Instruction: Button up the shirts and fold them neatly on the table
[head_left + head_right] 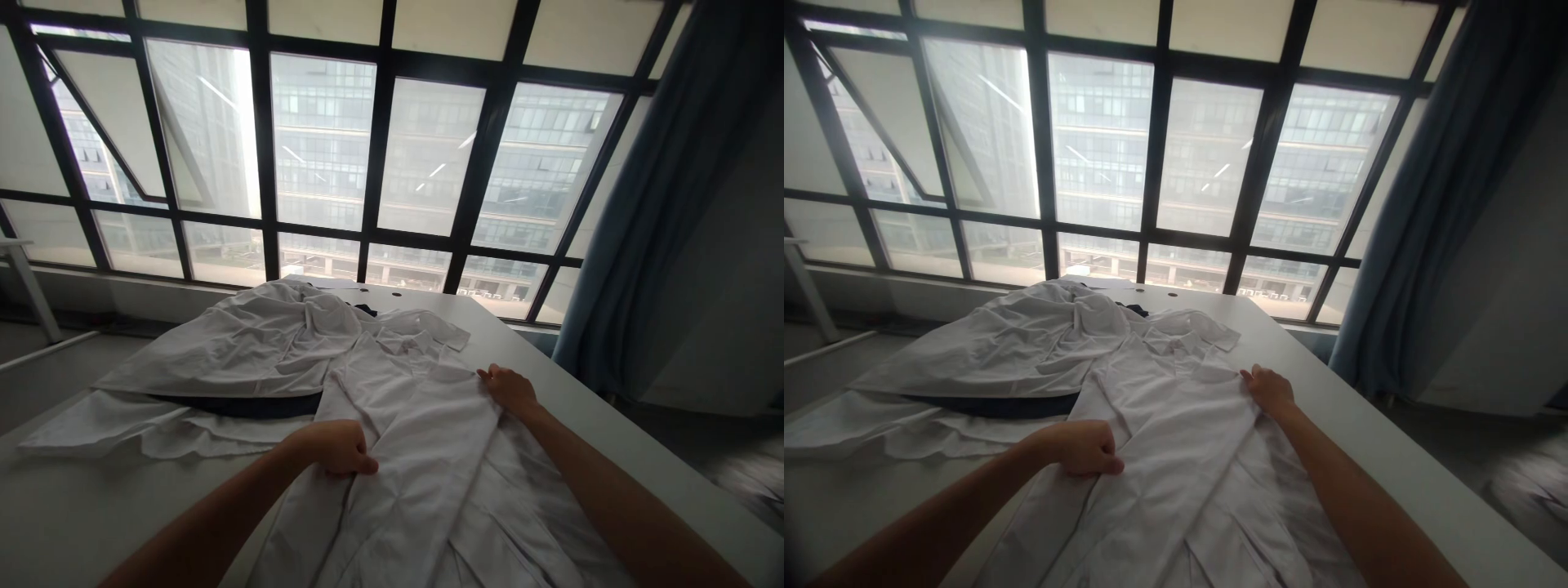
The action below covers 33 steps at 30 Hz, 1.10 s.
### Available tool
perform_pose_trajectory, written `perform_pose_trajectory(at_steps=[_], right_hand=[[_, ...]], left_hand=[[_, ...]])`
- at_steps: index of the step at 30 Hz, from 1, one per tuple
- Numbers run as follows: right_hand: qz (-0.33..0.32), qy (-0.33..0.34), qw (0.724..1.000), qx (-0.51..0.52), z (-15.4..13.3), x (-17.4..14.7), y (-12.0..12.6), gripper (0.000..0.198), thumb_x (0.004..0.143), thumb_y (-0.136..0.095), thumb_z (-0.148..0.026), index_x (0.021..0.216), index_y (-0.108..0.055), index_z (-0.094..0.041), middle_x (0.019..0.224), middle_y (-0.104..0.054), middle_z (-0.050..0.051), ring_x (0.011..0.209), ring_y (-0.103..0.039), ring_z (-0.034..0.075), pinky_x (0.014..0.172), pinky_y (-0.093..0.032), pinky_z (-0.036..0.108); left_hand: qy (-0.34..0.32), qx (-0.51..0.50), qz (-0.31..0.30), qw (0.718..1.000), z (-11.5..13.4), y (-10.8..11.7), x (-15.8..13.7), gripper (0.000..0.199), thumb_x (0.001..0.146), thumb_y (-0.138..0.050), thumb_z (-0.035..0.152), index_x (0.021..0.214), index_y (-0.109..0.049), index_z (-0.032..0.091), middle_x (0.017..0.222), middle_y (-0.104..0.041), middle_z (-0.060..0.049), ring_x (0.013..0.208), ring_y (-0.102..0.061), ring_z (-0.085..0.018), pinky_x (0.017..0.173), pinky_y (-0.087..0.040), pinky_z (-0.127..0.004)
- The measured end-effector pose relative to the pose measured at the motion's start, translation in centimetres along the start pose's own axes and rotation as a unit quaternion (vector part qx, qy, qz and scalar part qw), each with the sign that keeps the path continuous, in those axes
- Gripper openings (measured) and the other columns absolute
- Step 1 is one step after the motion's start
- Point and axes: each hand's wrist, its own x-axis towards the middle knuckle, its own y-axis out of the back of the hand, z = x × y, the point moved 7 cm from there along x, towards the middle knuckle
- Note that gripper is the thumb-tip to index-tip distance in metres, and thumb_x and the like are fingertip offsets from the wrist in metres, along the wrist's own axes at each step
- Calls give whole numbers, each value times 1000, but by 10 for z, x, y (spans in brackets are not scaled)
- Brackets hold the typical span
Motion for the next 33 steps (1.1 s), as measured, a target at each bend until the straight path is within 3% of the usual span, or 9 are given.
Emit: perform_pose_trajectory(at_steps=[5,9,14,21,23,25,28,30,33], right_hand=[[7,78,996,30,-32,-17,6,51,93,-40,-50,130,-53,-18,131,-57,15,112,-58,26,90,-44,37],[-53,165,984,33,-55,-27,-6,58,92,-39,-53,142,-43,-23,153,-34,10,139,-32,27,112,-25,46],[-101,181,977,59,-58,-34,-20,62,95,-26,-56,147,-35,-23,157,-25,7,144,-21,23,115,-16,51],[-103,191,975,52,-67,-24,-13,63,95,-25,-56,147,-36,-22,155,-29,9,143,-24,24,115,-11,51],[-95,192,975,54,-77,-16,-11,61,96,-26,-55,147,-36,-22,156,-28,9,144,-22,24,115,-12,49],[-98,197,973,61,-89,-9,-14,61,96,-27,-53,147,-35,-21,156,-26,9,144,-20,24,115,-13,48],[-119,212,966,84,-109,-2,-25,62,97,-22,-53,148,-33,-19,157,-25,9,145,-19,22,116,-12,46],[-132,205,964,103,-114,5,-34,64,97,-16,-53,150,-29,-19,158,-21,8,145,-17,21,116,-12,46],[-142,169,969,112,-109,24,-46,68,97,-13,-55,152,-23,-17,160,-15,7,146,-14,21,116,-12,44]], left_hand=[[10,10,-23,1000,4,-2,-4,34,75,-60,40,50,-52,18,48,-51,3,46,-46,-12,53,-37,-24],[11,26,-88,996,7,-5,-15,36,75,-60,37,47,-49,18,44,-48,4,42,-42,-9,51,-35,-23],[-1,-6,-113,994,4,3,-25,40,78,-58,37,46,-44,17,42,-46,4,39,-38,-7,51,-34,-23],[60,100,-118,986,-4,0,-25,37,75,-62,31,43,-50,17,45,-52,1,45,-47,-11,56,-39,-25],[71,125,-43,989,0,8,-22,30,75,-64,34,52,-59,17,58,-62,-3,56,-57,-16,60,-43,-27],[68,139,129,979,10,25,-19,24,79,-62,40,74,-69,17,80,-71,-8,77,-65,-22,70,-47,-31],[-48,135,317,938,37,28,-15,42,89,-51,49,114,-65,18,118,-65,-13,113,-57,-26,95,-43,-36],[-152,145,303,930,50,8,-4,54,91,-47,54,133,-53,20,142,-49,-12,133,-41,-27,109,-32,-41],[-191,154,219,944,46,-23,14,68,90,-40,62,146,-36,24,157,-24,-9,145,-18,-30,116,-15,-51]])
